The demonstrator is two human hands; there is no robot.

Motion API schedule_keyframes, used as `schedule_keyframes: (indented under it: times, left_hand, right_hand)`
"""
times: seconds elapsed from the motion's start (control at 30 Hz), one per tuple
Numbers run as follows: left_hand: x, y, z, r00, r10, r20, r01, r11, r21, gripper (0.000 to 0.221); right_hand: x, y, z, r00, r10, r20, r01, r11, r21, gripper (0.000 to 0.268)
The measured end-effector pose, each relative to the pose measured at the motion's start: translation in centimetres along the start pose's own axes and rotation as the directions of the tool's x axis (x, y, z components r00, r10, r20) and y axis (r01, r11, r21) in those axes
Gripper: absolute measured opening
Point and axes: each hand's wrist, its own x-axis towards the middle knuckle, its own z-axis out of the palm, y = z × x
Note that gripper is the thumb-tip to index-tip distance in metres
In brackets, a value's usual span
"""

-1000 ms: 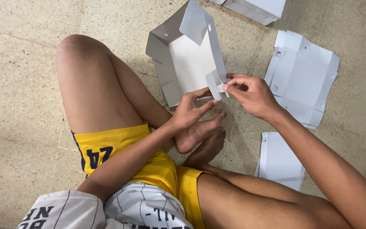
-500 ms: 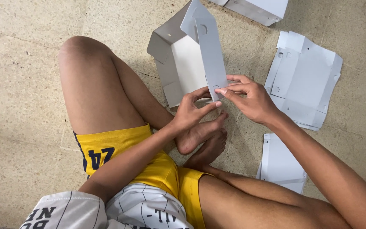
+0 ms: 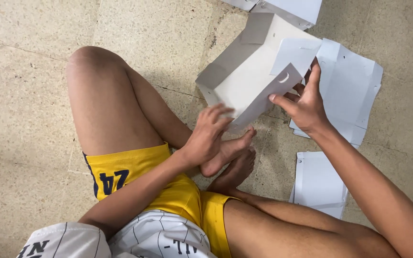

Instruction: Folding flat cardboard cutouts into rectangular boxes by hand.

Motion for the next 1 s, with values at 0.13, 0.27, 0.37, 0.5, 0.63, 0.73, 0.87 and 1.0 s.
schedule_keyframes:
  times: [0.13,0.27,0.37,0.5,0.63,0.73,0.87,1.0]
  left_hand:
    - [-1.2,-2.2,0.4,0.975,-0.157,-0.155,0.166,0.985,0.048,0.025]
    - [-1.4,-1.4,0.2,0.916,-0.212,-0.339,0.149,0.968,-0.203,0.026]
    - [-1.6,-1.7,0.8,0.760,-0.521,-0.389,0.324,0.822,-0.468,0.050]
    - [-1.0,-2.3,1.7,0.581,-0.770,-0.264,0.456,0.577,-0.678,0.083]
    - [-3.2,-7.4,4.8,0.669,-0.709,-0.223,0.400,0.596,-0.696,0.030]
    - [-3.8,-8.3,5.2,0.760,-0.619,-0.199,0.372,0.665,-0.648,0.037]
    - [-2.8,-5.9,2.8,0.909,-0.261,-0.327,0.150,0.933,-0.326,0.056]
    - [-1.7,-6.2,2.4,0.924,-0.188,-0.332,0.107,0.963,-0.246,0.058]
  right_hand:
    - [-1.1,-0.4,0.8,0.997,0.062,0.037,-0.065,0.995,0.079,0.098]
    - [-0.8,0.8,1.3,0.995,0.085,-0.050,-0.080,0.992,0.095,0.060]
    - [-0.9,1.5,1.2,0.991,0.102,-0.084,-0.107,0.993,-0.057,0.052]
    - [-0.9,-0.3,1.7,0.990,0.097,-0.103,-0.109,0.987,-0.115,0.050]
    - [-1.0,-1.4,1.4,0.994,0.080,-0.073,-0.087,0.990,-0.109,0.073]
    - [-0.9,-1.0,1.2,0.997,0.066,-0.043,-0.072,0.988,-0.138,0.046]
    - [-1.2,-0.8,1.5,0.999,0.023,-0.030,-0.027,0.990,-0.139,0.042]
    - [-1.5,-0.9,1.4,0.998,0.036,-0.052,-0.042,0.991,-0.125,0.044]
